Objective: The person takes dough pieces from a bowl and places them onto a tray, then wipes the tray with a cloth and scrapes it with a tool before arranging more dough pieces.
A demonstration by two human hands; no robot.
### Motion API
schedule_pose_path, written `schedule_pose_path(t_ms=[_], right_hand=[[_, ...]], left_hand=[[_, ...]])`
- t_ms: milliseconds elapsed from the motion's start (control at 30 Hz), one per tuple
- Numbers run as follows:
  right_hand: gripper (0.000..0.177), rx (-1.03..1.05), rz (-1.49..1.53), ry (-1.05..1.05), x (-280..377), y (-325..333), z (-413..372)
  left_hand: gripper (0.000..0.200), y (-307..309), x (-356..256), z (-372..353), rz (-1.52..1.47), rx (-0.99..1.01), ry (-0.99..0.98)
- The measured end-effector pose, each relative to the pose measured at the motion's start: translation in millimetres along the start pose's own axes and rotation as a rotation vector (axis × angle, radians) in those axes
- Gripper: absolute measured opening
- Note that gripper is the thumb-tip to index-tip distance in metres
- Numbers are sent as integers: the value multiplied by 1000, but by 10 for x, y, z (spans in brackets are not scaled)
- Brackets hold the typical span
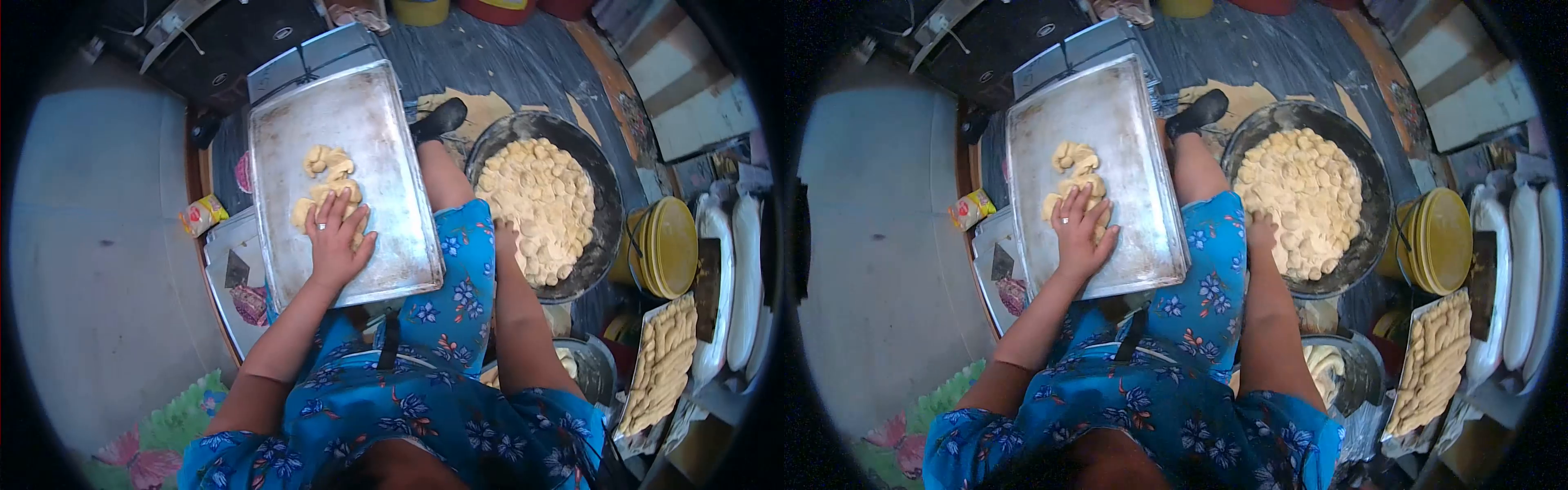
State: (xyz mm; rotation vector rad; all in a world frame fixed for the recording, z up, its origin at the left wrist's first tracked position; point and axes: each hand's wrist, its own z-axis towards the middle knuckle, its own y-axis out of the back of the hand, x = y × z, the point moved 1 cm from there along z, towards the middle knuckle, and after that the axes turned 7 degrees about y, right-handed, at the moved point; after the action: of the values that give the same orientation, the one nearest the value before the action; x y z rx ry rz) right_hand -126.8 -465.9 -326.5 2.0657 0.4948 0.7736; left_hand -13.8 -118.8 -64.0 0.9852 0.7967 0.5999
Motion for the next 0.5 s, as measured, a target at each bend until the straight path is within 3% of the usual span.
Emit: schedule_pose_path(t_ms=[100,200,333,400,500], right_hand=[[58,-35,-160,-10,-182,131,-272],[58,-116,16,-172,-193,331,-530],[56,-127,110,46,-494,136,-519],[54,-110,111,86,-544,215,-583],[49,-259,222,43,-731,289,-581]], left_hand=[[43,38,46,-78,-61,7,16],[43,163,93,-261,-73,4,-4],[40,253,181,-545,-150,-41,9],[34,310,245,-616,-215,-73,149],[32,428,433,-599,-313,-155,334]])
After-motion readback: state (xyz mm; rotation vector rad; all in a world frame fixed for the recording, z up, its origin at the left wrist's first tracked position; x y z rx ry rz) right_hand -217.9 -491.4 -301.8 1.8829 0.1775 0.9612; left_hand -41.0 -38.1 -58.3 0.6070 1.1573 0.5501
